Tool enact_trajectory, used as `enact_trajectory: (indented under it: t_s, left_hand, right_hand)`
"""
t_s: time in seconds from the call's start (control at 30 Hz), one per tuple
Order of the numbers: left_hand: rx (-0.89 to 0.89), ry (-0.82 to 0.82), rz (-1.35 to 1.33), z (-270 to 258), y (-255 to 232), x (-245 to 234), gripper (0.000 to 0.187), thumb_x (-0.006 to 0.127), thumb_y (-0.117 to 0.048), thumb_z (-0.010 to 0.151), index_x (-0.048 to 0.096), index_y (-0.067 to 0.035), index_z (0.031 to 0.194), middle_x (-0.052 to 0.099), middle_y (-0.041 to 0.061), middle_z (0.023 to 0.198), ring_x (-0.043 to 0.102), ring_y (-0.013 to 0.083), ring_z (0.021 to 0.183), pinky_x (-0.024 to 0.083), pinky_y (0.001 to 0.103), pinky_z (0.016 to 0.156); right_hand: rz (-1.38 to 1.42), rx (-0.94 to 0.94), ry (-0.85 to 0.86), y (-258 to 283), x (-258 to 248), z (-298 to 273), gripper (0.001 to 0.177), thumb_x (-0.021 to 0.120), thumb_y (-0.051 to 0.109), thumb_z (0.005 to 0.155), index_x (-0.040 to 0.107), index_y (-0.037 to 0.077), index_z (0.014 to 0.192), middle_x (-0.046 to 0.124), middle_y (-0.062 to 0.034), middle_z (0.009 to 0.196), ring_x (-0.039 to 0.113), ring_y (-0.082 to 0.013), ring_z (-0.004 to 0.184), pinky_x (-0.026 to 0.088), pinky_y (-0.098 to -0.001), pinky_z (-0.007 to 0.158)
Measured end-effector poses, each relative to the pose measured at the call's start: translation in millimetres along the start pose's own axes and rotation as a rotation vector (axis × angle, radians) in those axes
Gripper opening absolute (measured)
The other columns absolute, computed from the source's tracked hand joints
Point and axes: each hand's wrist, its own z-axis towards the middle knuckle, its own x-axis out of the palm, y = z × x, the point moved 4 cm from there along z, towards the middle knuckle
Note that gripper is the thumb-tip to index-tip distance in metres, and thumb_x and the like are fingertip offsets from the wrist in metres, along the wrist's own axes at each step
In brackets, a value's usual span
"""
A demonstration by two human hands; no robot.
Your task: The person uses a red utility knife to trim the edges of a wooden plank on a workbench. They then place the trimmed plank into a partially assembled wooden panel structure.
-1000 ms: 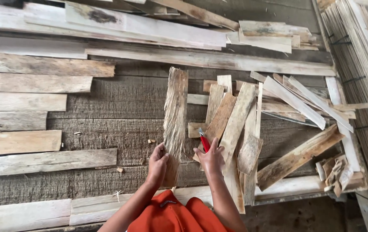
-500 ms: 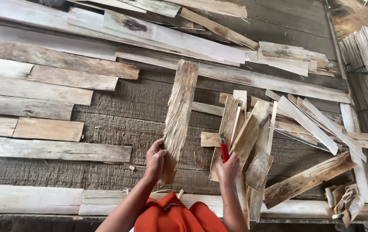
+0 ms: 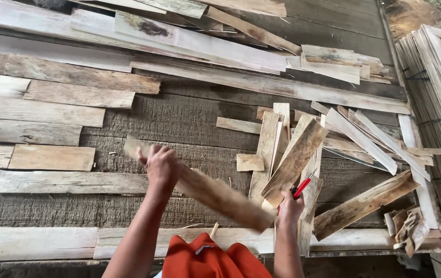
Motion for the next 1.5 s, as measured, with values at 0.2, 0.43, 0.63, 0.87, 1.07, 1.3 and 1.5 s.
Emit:
enact_trajectory:
  t_s: [0.2,0.43,0.63,0.87,1.07,1.3,1.5]
  left_hand:
    - [0.097,0.516,0.023,53.2,-79.0,-83.1,0.020,0.055,-0.006,0.080,0.070,-0.015,0.069,0.039,0.004,0.162,-0.001,0.0379,0.159,-0.023,0.069,0.113]
    - [0.077,0.423,-0.083,63.4,-116.1,-64.9,0.084,0.054,-0.001,0.076,0.032,-0.026,0.154,0.000,0.007,0.172,-0.011,0.0306,0.156,-0.014,0.060,0.122]
    - [-0.510,0.723,-0.788,-49.5,-58.9,91.2,0.024,0.061,-0.029,0.101,0.066,-0.015,0.119,0.076,0.013,0.098,0.077,0.0235,0.070,0.061,0.038,0.062]
    - [-0.699,0.785,-0.994,-79.2,-102.6,97.8,0.039,0.071,-0.026,0.092,0.066,0.001,0.119,0.072,0.018,0.100,0.077,0.0256,0.070,0.066,0.034,0.053]
    - [-0.589,0.782,-0.887,-65.3,-120.5,22.5,0.033,0.060,-0.033,0.100,0.071,-0.007,0.116,0.074,0.020,0.106,0.073,0.0363,0.101,0.061,0.050,0.083]
    - [-0.508,0.476,-0.679,-28.9,-65.8,-18.7,0.039,0.060,-0.030,0.097,0.062,-0.017,0.134,0.073,0.020,0.119,0.067,0.0436,0.113,0.054,0.056,0.093]
    - [-0.029,0.521,-0.139,-31.4,-66.5,-8.8,0.084,0.077,-0.042,0.087,0.040,-0.012,0.157,0.015,0.021,0.169,0.008,0.0521,0.151,0.015,0.067,0.118]
  right_hand:
    - [-0.222,0.113,0.104,82.6,5.6,-93.0,0.046,0.058,0.006,0.090,0.055,0.002,0.136,0.062,-0.0071,0.090,0.046,-0.0100,0.064,0.038,-0.0197,0.049]
    - [-0.180,0.111,0.386,55.0,32.6,-113.7,0.013,0.062,0.009,0.089,0.062,0.005,0.101,0.050,-0.0027,0.071,0.040,-0.0093,0.055,0.032,-0.0215,0.044]
    - [-0.573,-0.078,0.413,21.7,49.0,-92.5,0.025,0.059,0.025,0.087,0.066,0.010,0.106,0.069,-0.0175,0.091,0.069,-0.0312,0.090,0.053,-0.0479,0.084]
    - [-0.687,-0.024,0.535,-16.9,64.1,-85.1,0.043,0.057,0.033,0.086,0.061,0.011,0.123,0.069,-0.0187,0.095,0.069,-0.0337,0.093,0.053,-0.0490,0.083]
    - [-0.628,0.051,0.522,30.8,65.3,-114.4,0.065,0.058,0.038,0.087,0.052,0.003,0.142,0.065,-0.0311,0.122,0.065,-0.0434,0.116,0.050,-0.0547,0.099]
    - [-0.650,-0.325,0.222,81.5,65.7,-75.8,0.040,0.060,0.027,0.095,0.057,-0.001,0.124,0.064,-0.0331,0.110,0.064,-0.0523,0.106,0.050,-0.0604,0.093]
    - [-0.442,-0.099,0.464,98.1,115.8,-75.9,0.038,0.060,0.044,0.098,0.060,0.008,0.110,0.070,-0.0142,0.073,0.069,-0.0232,0.062,0.061,-0.0345,0.057]
